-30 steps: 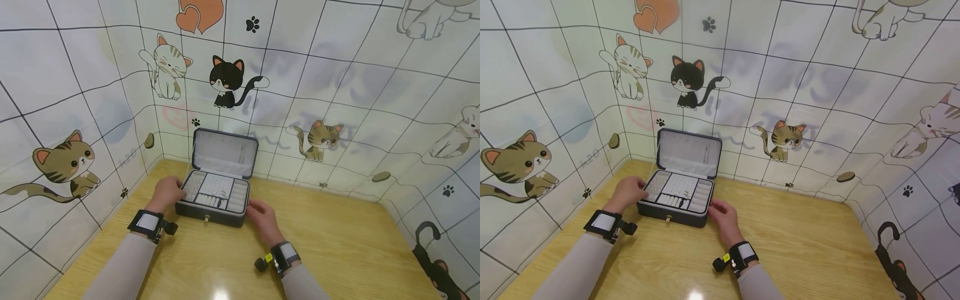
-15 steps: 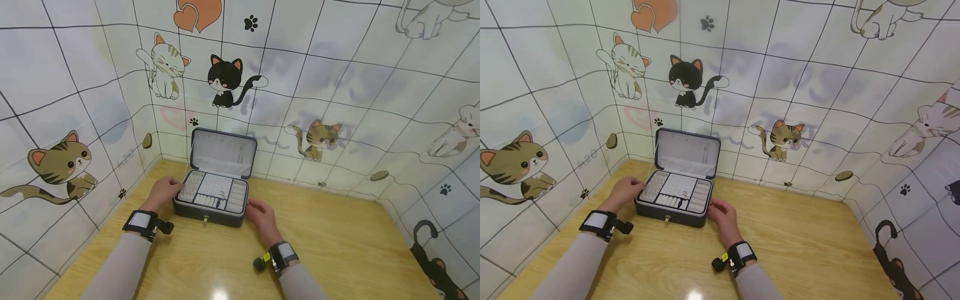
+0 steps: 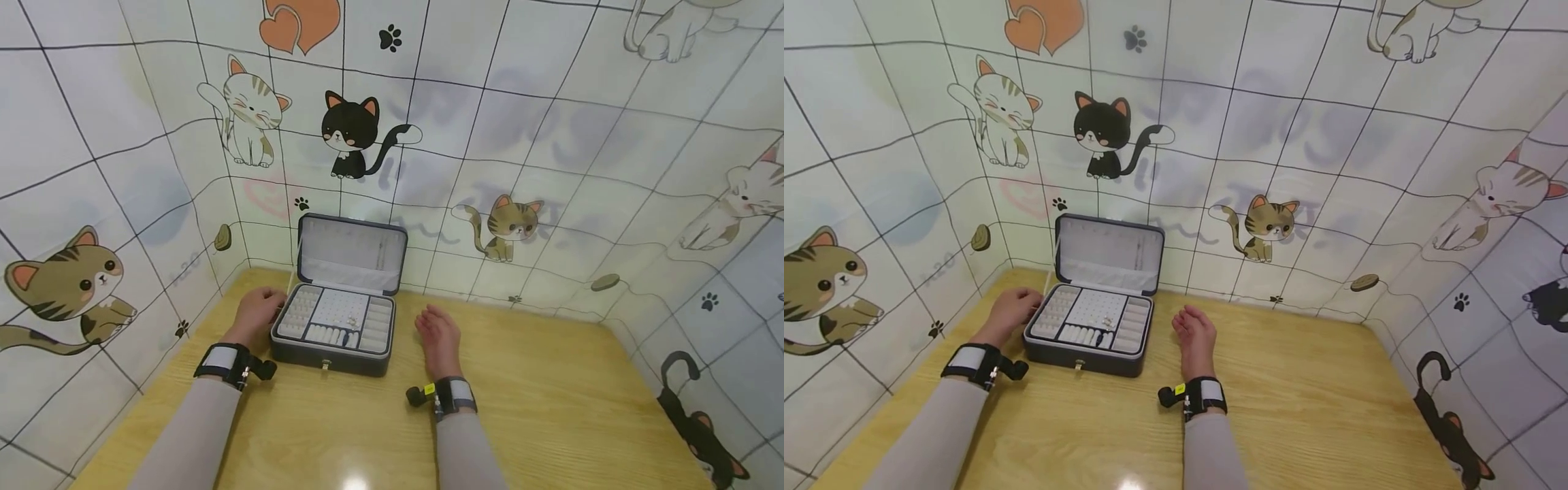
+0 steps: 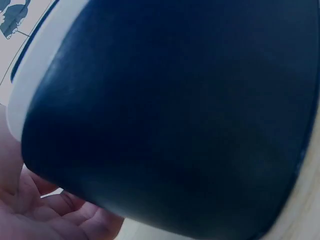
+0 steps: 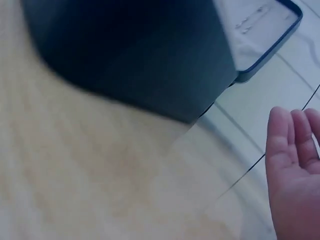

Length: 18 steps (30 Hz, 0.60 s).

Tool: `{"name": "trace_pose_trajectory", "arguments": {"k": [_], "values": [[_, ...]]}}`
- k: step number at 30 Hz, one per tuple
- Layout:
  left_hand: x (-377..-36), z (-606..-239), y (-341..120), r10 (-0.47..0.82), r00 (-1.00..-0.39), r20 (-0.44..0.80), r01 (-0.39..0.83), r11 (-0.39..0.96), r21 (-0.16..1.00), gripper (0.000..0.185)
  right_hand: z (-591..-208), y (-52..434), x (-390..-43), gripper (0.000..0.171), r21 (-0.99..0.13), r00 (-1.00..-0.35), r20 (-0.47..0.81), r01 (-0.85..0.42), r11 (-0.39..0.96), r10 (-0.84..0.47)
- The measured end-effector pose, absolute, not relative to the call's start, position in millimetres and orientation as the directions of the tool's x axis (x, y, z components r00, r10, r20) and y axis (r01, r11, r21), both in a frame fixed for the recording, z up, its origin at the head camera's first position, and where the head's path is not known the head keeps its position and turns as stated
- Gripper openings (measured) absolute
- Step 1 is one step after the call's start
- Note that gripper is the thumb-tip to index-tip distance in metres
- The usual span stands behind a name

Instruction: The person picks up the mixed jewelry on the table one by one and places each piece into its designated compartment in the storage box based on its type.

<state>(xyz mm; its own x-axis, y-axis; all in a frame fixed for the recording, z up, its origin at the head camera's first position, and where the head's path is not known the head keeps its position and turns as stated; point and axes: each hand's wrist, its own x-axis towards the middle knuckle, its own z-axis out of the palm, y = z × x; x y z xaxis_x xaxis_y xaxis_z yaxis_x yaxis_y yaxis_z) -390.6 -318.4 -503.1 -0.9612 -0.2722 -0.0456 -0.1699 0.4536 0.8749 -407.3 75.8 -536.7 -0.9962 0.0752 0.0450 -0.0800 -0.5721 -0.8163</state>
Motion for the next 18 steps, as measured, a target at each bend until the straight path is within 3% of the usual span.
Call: {"name": "trace_pose_trajectory", "arguments": {"k": [8, 10, 14, 18], "values": [[-397.2, -490.1, -312.7, -0.225, -0.974, 0.029, -0.032, 0.265, 0.964, 0.062, -514.6, 70.7, -414.8, 0.041, -0.820, -0.985, 0.155, -0.171, -0.546, 0.075], [-397.5, -489.2, -312.0, -0.182, -0.982, 0.044, 0.002, 0.225, 0.974, 0.065, -510.9, 65.3, -415.8, 0.043, -0.835, -0.981, 0.192, -0.177, -0.521, 0.026], [-396.0, -492.5, -310.6, -0.082, -0.994, 0.068, 0.051, 0.192, 0.980, 0.070, -510.6, 53.5, -420.1, 0.053, -0.915, -0.955, 0.271, -0.218, -0.338, -0.118], [-396.8, -499.1, -309.2, -0.004, -0.996, 0.087, 0.084, 0.201, 0.976, 0.074, -515.3, 46.2, -426.3, 0.063, -0.937, -0.938, 0.265, -0.196, -0.288, -0.224]]}}
